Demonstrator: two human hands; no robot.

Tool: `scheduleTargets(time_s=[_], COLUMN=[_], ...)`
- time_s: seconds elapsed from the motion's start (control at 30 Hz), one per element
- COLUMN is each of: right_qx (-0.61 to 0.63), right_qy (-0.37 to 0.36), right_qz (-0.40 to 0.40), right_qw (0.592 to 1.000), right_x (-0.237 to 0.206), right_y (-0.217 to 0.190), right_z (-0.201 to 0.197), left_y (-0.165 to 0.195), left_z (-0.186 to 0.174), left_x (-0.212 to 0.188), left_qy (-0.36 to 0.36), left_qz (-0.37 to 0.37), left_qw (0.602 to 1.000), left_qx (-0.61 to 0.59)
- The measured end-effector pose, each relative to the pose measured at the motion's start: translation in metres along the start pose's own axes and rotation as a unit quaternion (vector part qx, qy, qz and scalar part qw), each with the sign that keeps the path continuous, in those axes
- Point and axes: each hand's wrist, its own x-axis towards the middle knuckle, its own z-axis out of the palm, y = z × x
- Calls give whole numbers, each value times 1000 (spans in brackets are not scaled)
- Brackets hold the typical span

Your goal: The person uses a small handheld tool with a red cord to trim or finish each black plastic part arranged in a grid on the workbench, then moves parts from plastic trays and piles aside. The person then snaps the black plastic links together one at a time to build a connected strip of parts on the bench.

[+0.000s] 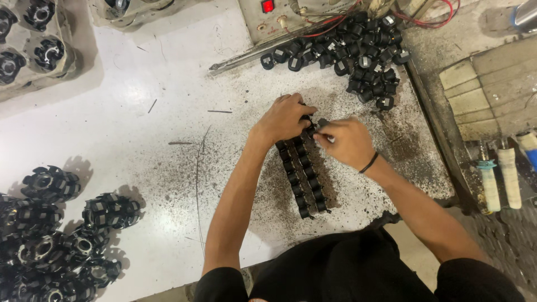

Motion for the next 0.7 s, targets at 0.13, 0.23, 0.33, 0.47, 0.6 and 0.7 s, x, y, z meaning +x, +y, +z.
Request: scheduleTargets(time_s=[0.13, 0.23, 0.33, 0.47, 0.6, 0.7], right_qx=[-157, -339, -255, -85, -223, -150], right_qy=[174, 236, 171, 93, 116, 61], right_qz=[-30, -56, -59, -10, -107, -39], right_qw=[972, 909, 950, 992, 962, 986], right_x=[16, 24, 15, -24, -41, -40], right_y=[33, 56, 60, 38, 23, 13], right_z=[-16, -20, -12, 2, -6, -15], left_y=[3, 11, 20, 25, 21, 15], left_z=[-1, 0, 4, 6, 0, -4], left_x=[-5, -10, -13, -15, -16, -14], left_qy=[-7, -11, 5, 24, 7, 32], left_qz=[-7, -8, -13, -14, -12, 4], left_qw=[1000, 1000, 997, 997, 999, 999], left_qx=[6, 28, 71, 79, 40, 2])
